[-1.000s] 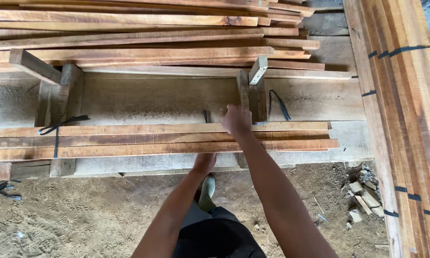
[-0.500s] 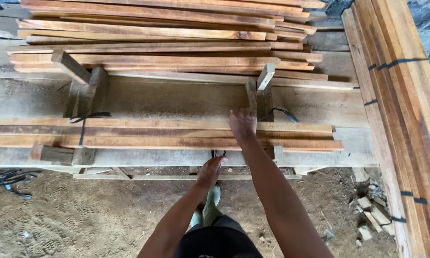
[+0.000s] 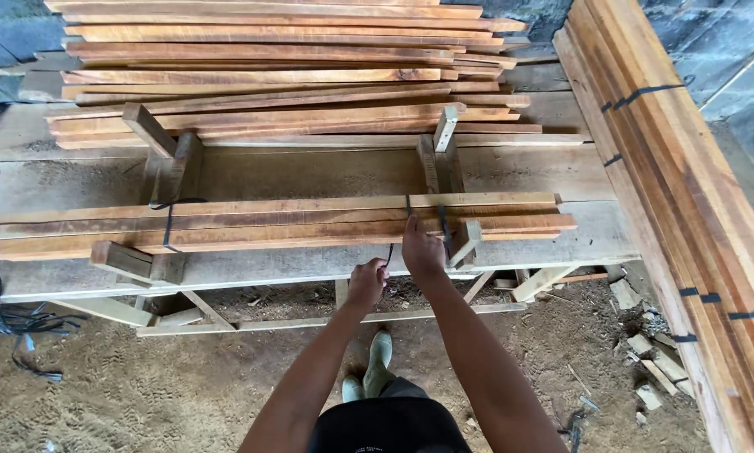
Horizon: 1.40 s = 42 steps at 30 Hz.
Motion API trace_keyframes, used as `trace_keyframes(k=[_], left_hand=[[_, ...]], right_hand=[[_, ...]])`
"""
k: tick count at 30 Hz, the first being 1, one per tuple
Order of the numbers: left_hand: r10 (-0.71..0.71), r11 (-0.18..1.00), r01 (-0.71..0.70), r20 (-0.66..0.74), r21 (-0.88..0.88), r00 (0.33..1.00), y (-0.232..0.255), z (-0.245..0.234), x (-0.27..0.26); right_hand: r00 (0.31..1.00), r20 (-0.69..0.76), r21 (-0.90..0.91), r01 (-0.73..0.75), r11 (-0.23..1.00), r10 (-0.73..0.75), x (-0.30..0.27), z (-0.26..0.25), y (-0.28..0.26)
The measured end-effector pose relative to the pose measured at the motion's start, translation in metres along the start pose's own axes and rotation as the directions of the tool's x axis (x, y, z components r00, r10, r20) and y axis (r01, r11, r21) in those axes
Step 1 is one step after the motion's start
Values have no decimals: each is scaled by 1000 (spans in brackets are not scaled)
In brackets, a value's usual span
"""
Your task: Bundling thin wooden planks together using plastic straps and a hand tool.
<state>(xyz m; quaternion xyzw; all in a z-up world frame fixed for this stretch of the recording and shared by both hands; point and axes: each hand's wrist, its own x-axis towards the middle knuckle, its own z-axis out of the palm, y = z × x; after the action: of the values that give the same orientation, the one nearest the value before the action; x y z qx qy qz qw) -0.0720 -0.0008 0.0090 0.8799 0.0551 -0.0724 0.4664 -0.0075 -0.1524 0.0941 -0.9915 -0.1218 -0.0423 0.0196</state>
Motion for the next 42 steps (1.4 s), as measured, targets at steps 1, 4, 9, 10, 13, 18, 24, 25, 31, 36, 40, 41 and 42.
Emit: trace_keyframes(k=[1,4,9,10,13,18,24,25,31,36,40,41,42], left_hand=[[7,1000,-7,2,2,1000,3,-2,-4],[-72,990,75,28,-117,997,9,-3,-12],[-102,995,102,0,16,995,-2,8,-6],[-99,995,99,4,15,995,6,5,-13],[-140,988,141,19,-60,990,27,-4,-32],[89,995,-92,74,48,993,16,2,-33],[466,864,-469,59,182,883,97,-35,-85],[460,868,-463,62,178,886,109,-41,-84],[357,932,-343,132,-117,925,135,-49,-37],[184,949,-153,91,-274,979,173,-67,2],[63,802,-56,-10,-595,998,157,-35,59],[-10,670,24,24,-742,1000,164,-38,64],[-74,507,99,71,-856,995,171,-42,67]], right_hand=[[1000,-5,-1,-6,1000,6,-9,-10,-3],[995,94,-29,-16,999,19,-35,-25,-8],[978,204,26,-56,998,50,-51,-13,-12],[977,204,24,-61,998,55,-56,-23,-14],[949,300,121,-139,983,97,-71,-40,-17],[965,214,495,-243,834,154,-58,-33,3],[952,202,975,-173,-139,230,1,-60,23],[950,210,974,-182,-139,230,9,-67,29],[955,274,893,-208,-399,117,64,-104,56],[963,270,871,-251,-422,-14,119,-113,80],[972,216,933,-233,-273,-93,137,-103,95],[969,205,950,-230,-209,-135,141,-95,101],[964,196,964,-223,-145,-178,144,-88,105]])
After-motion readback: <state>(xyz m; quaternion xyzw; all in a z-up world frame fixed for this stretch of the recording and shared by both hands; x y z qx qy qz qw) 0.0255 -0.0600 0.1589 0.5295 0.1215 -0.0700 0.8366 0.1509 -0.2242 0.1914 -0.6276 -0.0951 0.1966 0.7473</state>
